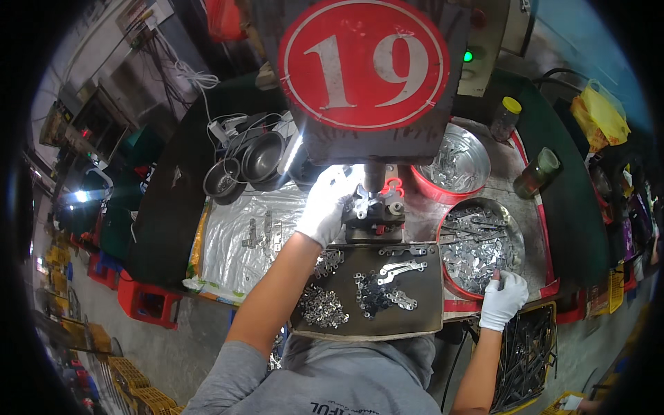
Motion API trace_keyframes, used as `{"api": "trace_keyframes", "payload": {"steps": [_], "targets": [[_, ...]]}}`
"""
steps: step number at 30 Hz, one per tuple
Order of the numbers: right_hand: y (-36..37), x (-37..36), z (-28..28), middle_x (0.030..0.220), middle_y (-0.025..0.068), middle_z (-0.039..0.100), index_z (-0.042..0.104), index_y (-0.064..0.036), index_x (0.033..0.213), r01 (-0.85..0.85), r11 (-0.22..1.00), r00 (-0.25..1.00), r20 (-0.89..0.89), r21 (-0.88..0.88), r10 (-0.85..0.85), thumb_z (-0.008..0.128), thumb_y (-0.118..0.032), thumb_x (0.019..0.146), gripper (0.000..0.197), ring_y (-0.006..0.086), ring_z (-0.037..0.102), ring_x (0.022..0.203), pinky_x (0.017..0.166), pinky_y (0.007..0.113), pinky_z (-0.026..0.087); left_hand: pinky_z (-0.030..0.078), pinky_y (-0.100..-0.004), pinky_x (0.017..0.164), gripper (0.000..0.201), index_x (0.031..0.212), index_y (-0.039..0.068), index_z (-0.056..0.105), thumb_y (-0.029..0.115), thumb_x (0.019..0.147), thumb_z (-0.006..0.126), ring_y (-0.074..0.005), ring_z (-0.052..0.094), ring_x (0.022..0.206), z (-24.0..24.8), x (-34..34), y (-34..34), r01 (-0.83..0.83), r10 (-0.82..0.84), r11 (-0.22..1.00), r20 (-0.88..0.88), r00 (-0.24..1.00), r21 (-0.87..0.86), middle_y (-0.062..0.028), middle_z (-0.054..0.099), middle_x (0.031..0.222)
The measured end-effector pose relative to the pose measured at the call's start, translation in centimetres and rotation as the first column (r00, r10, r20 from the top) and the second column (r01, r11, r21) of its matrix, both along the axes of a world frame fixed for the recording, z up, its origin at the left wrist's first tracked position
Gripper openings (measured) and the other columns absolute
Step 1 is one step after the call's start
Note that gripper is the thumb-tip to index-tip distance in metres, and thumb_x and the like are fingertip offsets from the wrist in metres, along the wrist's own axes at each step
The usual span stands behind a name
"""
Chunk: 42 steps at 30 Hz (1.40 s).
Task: The person assembles small metal components using a manual press machine.
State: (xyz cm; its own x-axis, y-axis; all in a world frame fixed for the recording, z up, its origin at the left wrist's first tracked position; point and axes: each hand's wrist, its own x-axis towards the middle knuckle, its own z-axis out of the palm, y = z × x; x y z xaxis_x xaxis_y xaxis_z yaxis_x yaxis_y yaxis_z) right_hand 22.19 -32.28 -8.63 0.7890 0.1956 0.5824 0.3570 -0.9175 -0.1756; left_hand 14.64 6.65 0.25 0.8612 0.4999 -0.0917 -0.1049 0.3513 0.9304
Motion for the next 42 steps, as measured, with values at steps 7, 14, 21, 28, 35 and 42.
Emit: {"api": "trace_keyframes", "payload": {"steps": [7, 14, 21, 28, 35, 42], "targets": [[-0.2, 0.0, -0.2, 0.089, 0.0128, 0.068, 0.068, -0.0044, 0.084, 0.021, 1.0, 1.0, 0.003, 0.001, -0.021, 0.07, -0.022, 0.082, 0.018, 0.033, 0.061, 0.091, 0.083, 0.045, 0.046, 0.049, -0.0307, 0.073, 0.026, 0.101, 0.003, 0.061, 0.028, 0.095, 0.059, -0.0155, 0.06, 0.082, -2.4, 1.6, 0.8, -0.026, 0.055, 0.97, -0.113, 0.992, 0.243, -0.0068, 0.062, 0.092], [-0.1, 0.0, -0.3, 0.09, 0.0135, 0.068, 0.069, -0.0041, 0.085, 0.022, 1.0, 1.0, -0.004, -0.009, -0.022, 0.07, -0.021, 0.083, 0.018, 0.0328, 0.062, 0.092, 0.083, 0.045, 0.047, 0.047, -0.0379, 0.083, 0.027, 0.102, 0.005, 0.063, 0.027, 0.095, 0.051, -0.0262, 0.059, 0.092, -4.4, 1.8, 1.9, -0.066, 0.086, 0.697, 0.009, 0.996, 0.714, -0.0121, 0.063, 0.095], [-0.1, 0.2, -0.1, 0.091, 0.0133, 0.069, 0.069, -0.0037, 0.086, 0.013, 1.0, 0.999, -0.034, -0.003, -0.013, 0.07, -0.023, 0.084, 0.019, 0.0325, 0.062, 0.092, 0.085, 0.045, 0.047, 0.053, -0.0283, 0.076, 0.022, 0.107, 0.002, 0.062, 0.014, 0.09, 0.064, -0.0147, 0.061, 0.099, -4.4, 2.4, 3.1, 0.121, -0.074, 0.752, -0.099, 0.992, 0.648, -0.007, 0.063, 0.101], [-0.4, -0.2, -0.1, 0.091, 0.0133, 0.069, 0.069, -0.0041, 0.086, 0.017, 1.0, 1.0, -0.017, -0.02, -0.018, 0.07, -0.023, 0.084, 0.019, 0.0322, 0.062, 0.092, 0.084, 0.045, 0.047, 0.06, -0.0331, 0.072, 0.041, 0.123, 0.005, 0.052, 0.022, 0.089, 0.068, -0.0164, 0.059, 0.101, -2.9, 1.7, 2.1, 0.162, -0.054, 0.841, -0.218, 0.974, 0.516, -0.007, 0.057, 0.115], [0.1, 0.0, -0.1, 0.094, 0.0143, 0.069, 0.069, -0.0034, 0.088, 0.022, 1.0, 0.999, -0.044, 0.0, -0.022, 0.07, -0.022, 0.085, 0.019, 0.0324, 0.063, 0.091, 0.084, 0.044, 0.048, 0.056, -0.0266, 0.054, 0.023, 0.096, 0.002, 0.059, 0.024, 0.093, 0.066, -0.0134, 0.061, 0.065, -2.5, 0.5, 3.8, -0.001, 0.116, 0.737, -0.125, 0.985, 0.676, -0.0076, 0.059, 0.082], [-0.1, 1.3, -0.6, 0.098, 0.0115, 0.068, 0.07, -0.003, 0.096, -0.027, 0.937, 0.994, -0.091, 0.347, 0.062, 0.073, -0.022, 0.087, 0.022, 0.0258, 0.063, 0.092, 0.086, 0.037, 0.049, 0.054, -0.0233, 0.074, 0.055, 0.141, 0.002, 0.042, 0.007, 0.091, 0.064, -0.0175, 0.067, 0.094, 0.4, -9.4, 3.4, 0.017, 0.012, 0.984, -0.16, 0.987, 0.18, -0.0135, 0.062, 0.124]]}}
